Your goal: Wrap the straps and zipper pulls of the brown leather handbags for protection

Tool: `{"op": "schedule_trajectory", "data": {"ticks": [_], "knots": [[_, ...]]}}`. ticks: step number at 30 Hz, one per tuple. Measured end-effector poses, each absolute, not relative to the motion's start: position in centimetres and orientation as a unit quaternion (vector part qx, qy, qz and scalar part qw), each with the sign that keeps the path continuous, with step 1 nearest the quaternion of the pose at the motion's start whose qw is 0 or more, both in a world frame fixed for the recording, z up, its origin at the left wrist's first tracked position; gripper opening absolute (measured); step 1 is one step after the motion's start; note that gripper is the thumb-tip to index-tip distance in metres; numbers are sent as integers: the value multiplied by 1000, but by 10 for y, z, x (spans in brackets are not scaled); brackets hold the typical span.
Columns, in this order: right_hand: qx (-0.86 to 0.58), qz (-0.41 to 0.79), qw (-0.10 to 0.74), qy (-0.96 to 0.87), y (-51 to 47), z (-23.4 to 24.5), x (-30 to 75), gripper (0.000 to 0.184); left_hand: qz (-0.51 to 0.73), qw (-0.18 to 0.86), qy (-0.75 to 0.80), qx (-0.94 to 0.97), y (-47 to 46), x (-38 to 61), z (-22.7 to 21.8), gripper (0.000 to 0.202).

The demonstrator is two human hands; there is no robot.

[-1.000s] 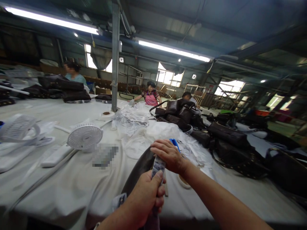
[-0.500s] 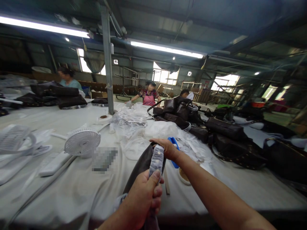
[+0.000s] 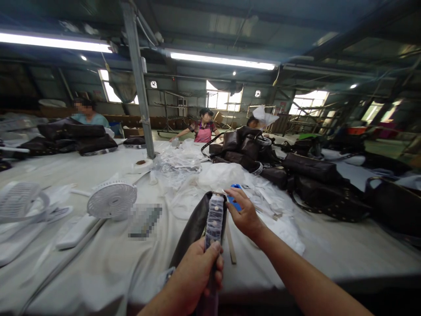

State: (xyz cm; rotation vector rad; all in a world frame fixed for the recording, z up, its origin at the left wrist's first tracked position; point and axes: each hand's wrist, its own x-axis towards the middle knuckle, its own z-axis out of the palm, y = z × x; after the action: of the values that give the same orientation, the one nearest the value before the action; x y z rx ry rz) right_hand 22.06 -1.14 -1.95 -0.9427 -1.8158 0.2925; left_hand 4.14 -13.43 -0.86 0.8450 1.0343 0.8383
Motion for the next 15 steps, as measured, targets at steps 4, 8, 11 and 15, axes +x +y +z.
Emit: {"op": "schedule_trajectory", "data": {"ticks": [4,8,11,15], "knots": [[-320,95,461,-822,0,-9,216,50,385,744,409,363,-138,40,-3,38],[-305,126,473,-817,9,-8,209,41,397,776,363,329,-128,35,10,44],[-297,126,481,-815,5,-7,206,40,417,773,363,312,-108,35,24,51],[-276,128,482,-822,-7,-4,206,43,463,721,409,316,-81,46,39,53]]}}
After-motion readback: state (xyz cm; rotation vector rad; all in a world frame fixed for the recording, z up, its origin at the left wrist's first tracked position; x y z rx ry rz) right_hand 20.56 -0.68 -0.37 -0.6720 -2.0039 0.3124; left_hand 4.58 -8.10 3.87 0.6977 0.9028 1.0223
